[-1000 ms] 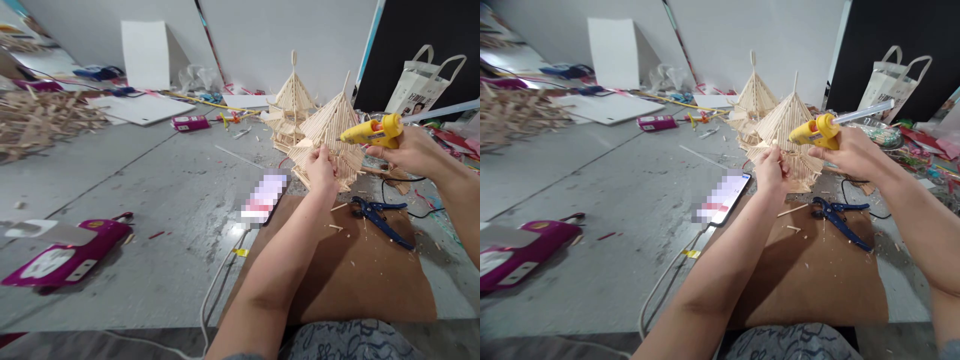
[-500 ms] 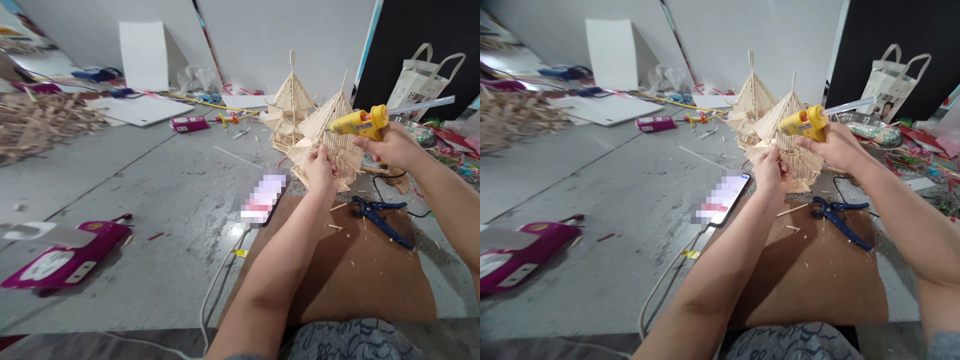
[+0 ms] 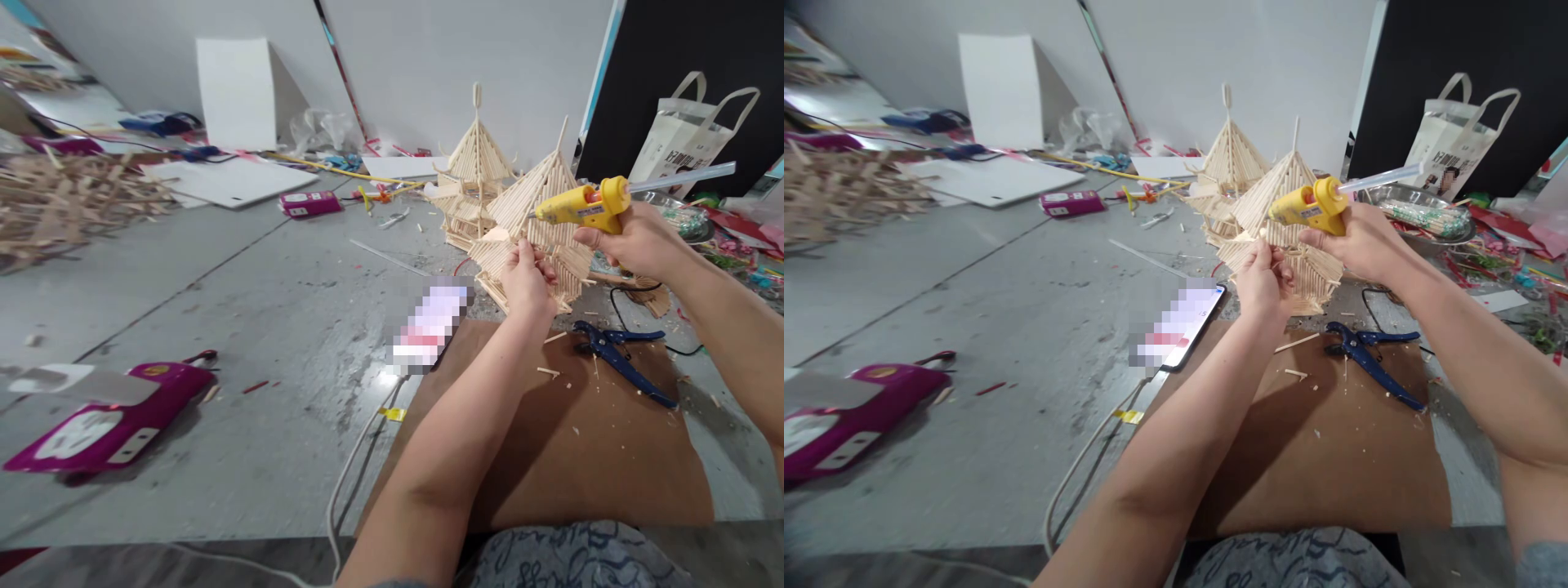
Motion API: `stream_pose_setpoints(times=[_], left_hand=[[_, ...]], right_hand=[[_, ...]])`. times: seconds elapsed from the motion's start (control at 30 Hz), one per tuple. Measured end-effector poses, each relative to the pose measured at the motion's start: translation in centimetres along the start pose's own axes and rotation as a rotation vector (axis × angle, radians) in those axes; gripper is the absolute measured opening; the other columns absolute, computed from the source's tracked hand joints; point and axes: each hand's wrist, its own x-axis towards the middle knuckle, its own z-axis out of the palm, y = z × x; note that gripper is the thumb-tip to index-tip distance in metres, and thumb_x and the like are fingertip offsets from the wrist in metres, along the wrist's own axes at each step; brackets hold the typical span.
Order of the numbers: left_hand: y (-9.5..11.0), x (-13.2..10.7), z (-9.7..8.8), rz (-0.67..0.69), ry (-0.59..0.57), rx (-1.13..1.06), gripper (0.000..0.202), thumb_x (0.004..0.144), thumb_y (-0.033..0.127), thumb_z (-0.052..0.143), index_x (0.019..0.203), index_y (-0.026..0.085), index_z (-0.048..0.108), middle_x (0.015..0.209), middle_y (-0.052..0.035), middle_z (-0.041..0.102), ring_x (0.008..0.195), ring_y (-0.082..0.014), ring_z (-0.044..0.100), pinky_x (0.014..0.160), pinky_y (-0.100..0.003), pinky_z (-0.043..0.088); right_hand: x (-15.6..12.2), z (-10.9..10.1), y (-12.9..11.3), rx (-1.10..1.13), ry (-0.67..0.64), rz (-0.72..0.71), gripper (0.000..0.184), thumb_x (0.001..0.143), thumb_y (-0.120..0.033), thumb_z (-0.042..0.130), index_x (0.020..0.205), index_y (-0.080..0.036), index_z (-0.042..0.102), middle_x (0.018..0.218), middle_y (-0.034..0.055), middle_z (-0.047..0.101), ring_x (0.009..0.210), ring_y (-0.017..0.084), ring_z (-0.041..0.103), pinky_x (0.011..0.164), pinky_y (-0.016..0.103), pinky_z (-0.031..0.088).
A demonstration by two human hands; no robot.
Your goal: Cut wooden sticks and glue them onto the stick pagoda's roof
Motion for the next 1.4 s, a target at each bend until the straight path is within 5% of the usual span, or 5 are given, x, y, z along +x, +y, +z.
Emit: stream_pose_setpoints(times=[0.73, 1.4], left_hand=[[0.1, 0.3, 0.2, -0.016, -0.025, 0.014, 0.028, 0.087, 0.026, 0.043, 0.061, 0.018, 0.037, 0.044, 0.0090, 0.038, 0.030, -0.0023, 0.034, 0.033, -0.017, 0.023], [-0.2, 0.2, 0.0, 0.011, -0.057, 0.050, 0.029, 0.089, 0.028, 0.037, 0.062, 0.017, 0.040, 0.048, 0.0070, 0.041, 0.032, -0.0023, 0.035, 0.034, -0.017, 0.025]], right_hand=[[0.2, 0.7, 0.6, 0.025, 0.059, -0.034, 0.032, 0.074, -0.045, 0.056, 0.073, -0.013, 0.059, 0.061, 0.0009, 0.054, 0.062, 0.011, 0.049, 0.059, 0.025, 0.038], [0.1, 0.6, 1.1, 0.052, 0.048, 0.015, 0.038, 0.073, -0.053, 0.056, 0.071, -0.015, 0.056, 0.069, 0.0030, 0.059, 0.071, 0.017, 0.057, 0.065, 0.028, 0.043]])
